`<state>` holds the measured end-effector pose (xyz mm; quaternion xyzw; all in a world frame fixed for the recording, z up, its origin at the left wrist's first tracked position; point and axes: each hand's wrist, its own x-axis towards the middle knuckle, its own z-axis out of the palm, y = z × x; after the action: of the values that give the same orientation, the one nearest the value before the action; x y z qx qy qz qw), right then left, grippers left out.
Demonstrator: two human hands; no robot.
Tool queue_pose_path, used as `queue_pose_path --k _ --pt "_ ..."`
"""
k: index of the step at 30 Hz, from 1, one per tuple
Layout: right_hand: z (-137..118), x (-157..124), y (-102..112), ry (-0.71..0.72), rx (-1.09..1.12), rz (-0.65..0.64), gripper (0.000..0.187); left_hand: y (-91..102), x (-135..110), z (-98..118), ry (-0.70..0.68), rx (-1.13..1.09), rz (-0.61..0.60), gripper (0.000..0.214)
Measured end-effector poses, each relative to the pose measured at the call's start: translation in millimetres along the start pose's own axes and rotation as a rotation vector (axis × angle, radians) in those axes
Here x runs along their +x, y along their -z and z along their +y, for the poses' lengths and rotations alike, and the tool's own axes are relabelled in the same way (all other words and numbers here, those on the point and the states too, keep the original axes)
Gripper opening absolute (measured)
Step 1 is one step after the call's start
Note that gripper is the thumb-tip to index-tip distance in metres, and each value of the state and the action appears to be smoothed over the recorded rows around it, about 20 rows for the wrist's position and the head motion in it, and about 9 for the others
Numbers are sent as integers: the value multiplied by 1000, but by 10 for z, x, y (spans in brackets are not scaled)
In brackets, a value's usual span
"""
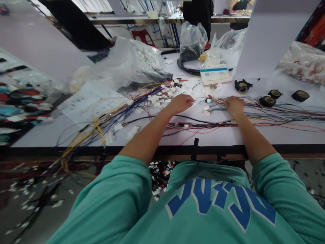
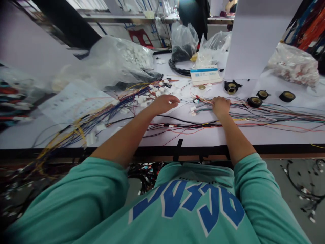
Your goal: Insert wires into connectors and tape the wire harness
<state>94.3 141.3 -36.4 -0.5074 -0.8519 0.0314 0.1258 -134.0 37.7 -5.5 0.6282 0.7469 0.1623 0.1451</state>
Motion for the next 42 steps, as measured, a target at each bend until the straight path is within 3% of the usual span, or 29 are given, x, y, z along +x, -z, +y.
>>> queue_pose_path --k 6,11,15,18,23,25,27,30,36,42 --pt "-4 -4 47 -21 51 55 26 -338 364 242 -107 -26 -124 37" --pt "34 34 8 -77 180 196 20 -379 401 251 -143 -28 -231 23" --pt "79 85 -44 -121 330 306 18 -291 401 249 -104 -66 -110 26" --pt "95 106 -47 -125 449 321 16 -257 445 292 -81 -88 -47 31" --pt "97 117 2 -149 597 333 9 -335 614 392 155 -31 -30 32" --pt "98 121 22 -165 653 338 8 -389 670 428 193 -197 -7 44" --pt "98 123 38 -196 691 316 7 -433 706 463 264 -548 4 52" --pt "99 127 45 -224 704 280 7 -465 730 510 358 -947 4 43" --pt "171 181 -57 -246 701 370 9 -419 717 573 469 -1169 -87 20" --pt "300 286 -230 -213 872 495 14 -381 639 626 626 -1378 -208 6"
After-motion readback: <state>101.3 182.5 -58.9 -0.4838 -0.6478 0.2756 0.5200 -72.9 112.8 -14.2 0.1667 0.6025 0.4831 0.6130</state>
